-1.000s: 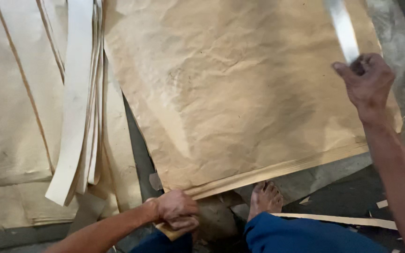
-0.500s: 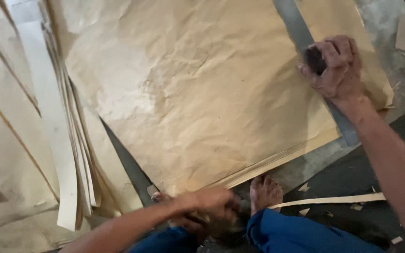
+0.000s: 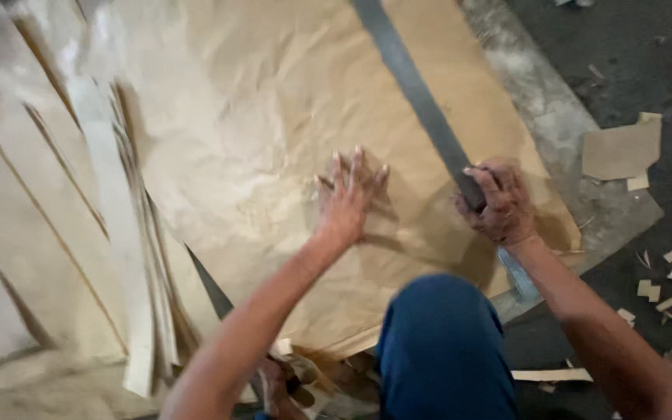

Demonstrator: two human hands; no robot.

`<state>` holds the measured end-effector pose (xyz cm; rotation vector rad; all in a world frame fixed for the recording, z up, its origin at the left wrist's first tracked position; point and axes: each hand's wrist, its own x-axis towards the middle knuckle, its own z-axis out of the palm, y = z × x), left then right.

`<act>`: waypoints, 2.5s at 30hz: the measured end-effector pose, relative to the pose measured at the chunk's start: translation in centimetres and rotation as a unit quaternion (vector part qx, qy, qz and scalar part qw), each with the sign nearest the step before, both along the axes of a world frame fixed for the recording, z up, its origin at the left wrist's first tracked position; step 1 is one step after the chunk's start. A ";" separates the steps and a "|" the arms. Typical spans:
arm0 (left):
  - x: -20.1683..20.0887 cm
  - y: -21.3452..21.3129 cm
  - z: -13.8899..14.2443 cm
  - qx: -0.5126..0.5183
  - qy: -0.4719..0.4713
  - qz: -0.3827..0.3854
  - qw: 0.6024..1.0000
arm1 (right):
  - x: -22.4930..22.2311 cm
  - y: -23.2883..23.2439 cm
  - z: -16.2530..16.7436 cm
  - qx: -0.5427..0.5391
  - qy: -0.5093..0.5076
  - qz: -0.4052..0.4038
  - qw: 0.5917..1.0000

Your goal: The person sits on the floor and uses a metal ruler and a small cutting tool to slice long strips from a large sheet of brown paper. They repeatedly align the ruler, cut along the edge, and peel away the strips, accumulating a pile of cut pieces.

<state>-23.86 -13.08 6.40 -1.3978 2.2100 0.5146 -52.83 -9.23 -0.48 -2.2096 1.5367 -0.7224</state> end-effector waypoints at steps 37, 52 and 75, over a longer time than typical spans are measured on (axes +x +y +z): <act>4.4 -35.5 -7.7 -0.178 0.252 -0.278 0.910 | -3.2 0.8 -1.0 0.176 -0.308 -0.288 0.890; 8.8 -36.6 -10.2 -0.217 0.394 -0.176 0.876 | 7.2 9.5 2.6 0.216 0.211 -0.378 0.875; 5.6 -39.7 -8.9 -0.229 0.403 -0.189 0.866 | 4.0 7.1 -0.1 0.141 0.317 -0.354 0.868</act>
